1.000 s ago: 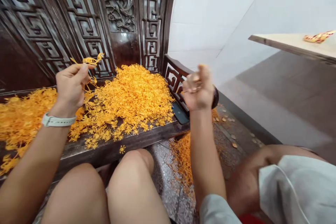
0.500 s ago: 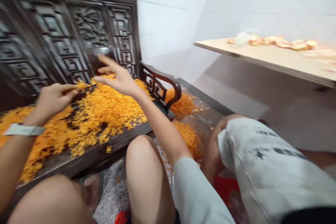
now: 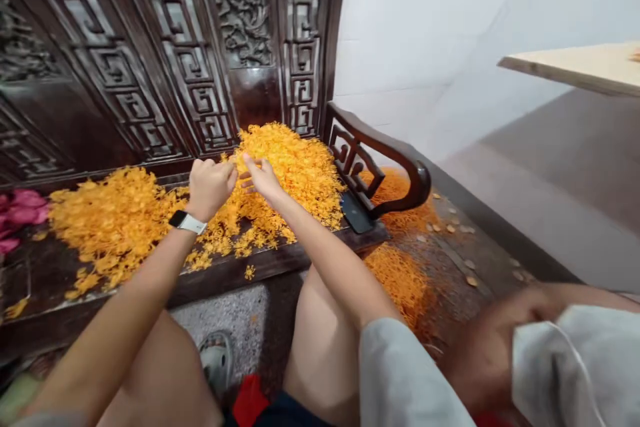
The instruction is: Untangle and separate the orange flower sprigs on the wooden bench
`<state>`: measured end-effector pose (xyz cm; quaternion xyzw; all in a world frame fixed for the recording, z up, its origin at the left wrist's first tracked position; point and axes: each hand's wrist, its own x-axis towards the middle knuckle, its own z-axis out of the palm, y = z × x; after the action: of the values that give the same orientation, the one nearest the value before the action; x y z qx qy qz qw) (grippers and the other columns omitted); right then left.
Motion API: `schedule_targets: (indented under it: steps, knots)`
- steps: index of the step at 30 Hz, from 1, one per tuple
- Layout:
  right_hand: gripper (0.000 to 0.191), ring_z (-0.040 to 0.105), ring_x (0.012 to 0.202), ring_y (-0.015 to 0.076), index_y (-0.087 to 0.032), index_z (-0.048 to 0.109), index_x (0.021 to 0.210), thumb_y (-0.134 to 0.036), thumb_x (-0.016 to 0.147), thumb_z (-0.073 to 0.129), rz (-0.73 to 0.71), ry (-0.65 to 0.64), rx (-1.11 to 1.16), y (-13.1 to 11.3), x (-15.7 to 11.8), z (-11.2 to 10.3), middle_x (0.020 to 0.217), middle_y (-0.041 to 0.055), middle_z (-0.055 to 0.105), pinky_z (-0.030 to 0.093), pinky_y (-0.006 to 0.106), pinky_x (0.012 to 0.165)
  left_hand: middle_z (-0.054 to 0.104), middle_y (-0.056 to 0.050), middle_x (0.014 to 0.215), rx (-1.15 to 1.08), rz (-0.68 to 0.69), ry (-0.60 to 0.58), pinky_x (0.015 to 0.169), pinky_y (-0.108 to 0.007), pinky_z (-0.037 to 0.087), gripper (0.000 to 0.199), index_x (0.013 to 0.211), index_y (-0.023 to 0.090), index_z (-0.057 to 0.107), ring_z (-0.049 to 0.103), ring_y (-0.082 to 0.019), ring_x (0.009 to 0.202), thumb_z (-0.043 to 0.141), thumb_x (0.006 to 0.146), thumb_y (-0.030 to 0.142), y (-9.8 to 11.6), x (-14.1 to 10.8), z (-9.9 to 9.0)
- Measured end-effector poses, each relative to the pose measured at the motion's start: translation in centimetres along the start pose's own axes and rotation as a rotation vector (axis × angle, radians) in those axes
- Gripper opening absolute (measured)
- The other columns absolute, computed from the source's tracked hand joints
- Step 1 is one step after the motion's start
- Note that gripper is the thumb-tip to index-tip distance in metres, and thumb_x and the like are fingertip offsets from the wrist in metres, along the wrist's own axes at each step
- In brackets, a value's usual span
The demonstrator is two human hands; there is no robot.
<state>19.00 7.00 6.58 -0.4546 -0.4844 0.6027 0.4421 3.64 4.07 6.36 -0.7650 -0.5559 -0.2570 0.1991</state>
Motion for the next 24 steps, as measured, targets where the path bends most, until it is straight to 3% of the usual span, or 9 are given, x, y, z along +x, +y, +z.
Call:
schedule_targets:
  steps: [5, 9, 12, 15, 17, 21, 22, 24]
  knots:
    - [0.048, 0.054, 0.051, 0.0076, -0.025, 0.049, 0.106, -0.062, 0.09, 0.074, -0.128, -0.003, -0.038, 2.4, 0.6, 2.6, 0.073, -0.007, 0.057, 0.043, 0.018, 0.044, 0.076, -0.02, 0.083, -0.075, -0.062, -0.046, 0.083, -0.045, 0.035, 0.045, 0.133, 0.009, 0.075, 0.064, -0.033, 0.087, 0.042, 0.109, 0.028, -0.7, -4.3, 1.6]
    - [0.036, 0.052, 0.049, 0.0082, -0.024, 0.047, 0.107, -0.047, 0.094, 0.071, -0.139, -0.006, 0.046, 3.6, 1.6, 3.6, 0.067, -0.0089, 0.057, 0.044, 0.02, 0.049, 0.077, -0.018, 0.083, -0.077, -0.065, -0.048, 0.079, -0.043, 0.035, 0.042, 0.129, 0.012, 0.077, 0.065, -0.031, 0.084, 0.044, 0.108, 0.026, -2.0, -4.7, 1.7]
    - [0.044, 0.048, 0.046, 0.0092, -0.027, 0.04, 0.108, -0.048, 0.091, 0.075, -0.114, -0.033, 0.05, 3.9, 1.8, 4.0, 0.065, -0.01, 0.058, 0.038, 0.021, 0.046, 0.074, -0.014, 0.076, -0.092, -0.152, -0.091, 0.072, -0.039, 0.029, 0.039, 0.101, 0.017, 0.082, 0.058, -0.026, 0.07, 0.045, 0.107, 0.03, -4.2, -4.4, 1.6]
    - [0.051, 0.044, 0.048, 0.0089, -0.028, 0.039, 0.108, -0.051, 0.087, 0.079, -0.198, -0.072, 0.057, 2.5, 0.2, 3.3, 0.062, -0.0113, 0.053, 0.032, 0.021, 0.047, 0.055, -0.006, 0.059, -0.245, -0.449, -0.104, 0.066, -0.036, 0.018, 0.044, 0.07, 0.02, 0.07, 0.034, -0.019, 0.056, 0.05, 0.104, 0.04, -7.7, -4.4, 1.7]
    - [0.047, 0.043, 0.049, 0.008, -0.028, 0.044, 0.11, -0.052, 0.089, 0.079, -0.249, -0.205, 0.022, 0.4, -1.8, 2.3, 0.061, -0.0112, 0.05, 0.031, 0.021, 0.048, 0.043, -0.002, 0.055, -0.314, -0.589, -0.066, 0.066, -0.035, 0.015, 0.045, 0.062, 0.021, 0.059, 0.024, -0.017, 0.056, 0.053, 0.102, 0.041, -10.1, -4.7, 1.7]
    - [0.036, 0.048, 0.049, 0.0066, -0.023, 0.06, 0.101, -0.055, 0.092, 0.074, -0.146, -0.728, -0.236, -3.6, -4.7, 0.2, 0.064, -0.0062, 0.059, 0.034, 0.022, 0.048, 0.041, 0.001, 0.054, -0.439, -0.669, 0.024, 0.067, -0.035, 0.019, 0.041, 0.063, 0.021, 0.059, 0.033, -0.016, 0.057, 0.061, 0.098, 0.042, -12.3, -5.3, 0.9]
    - [0.036, 0.049, 0.05, 0.0064, -0.022, 0.062, 0.099, -0.056, 0.093, 0.073, -0.132, -0.761, -0.264, -4.0, -4.8, 0.0, 0.065, -0.0054, 0.06, 0.035, 0.022, 0.049, 0.044, 0.001, 0.055, -0.491, -0.676, 0.05, 0.066, -0.035, 0.022, 0.036, 0.068, 0.021, 0.064, 0.037, -0.016, 0.057, 0.062, 0.097, 0.042, -12.1, -5.3, 0.6]
    - [0.037, 0.048, 0.05, 0.0058, -0.022, 0.063, 0.102, -0.057, 0.093, 0.071, -0.152, -0.644, -0.217, -3.9, -4.3, 0.1, 0.065, -0.0058, 0.059, 0.033, 0.021, 0.048, 0.051, 0.001, 0.06, -0.62, -0.692, 0.115, 0.064, -0.034, 0.028, 0.03, 0.083, 0.019, 0.07, 0.044, -0.015, 0.058, 0.059, 0.1, 0.041, -11.1, -5.2, 0.2]
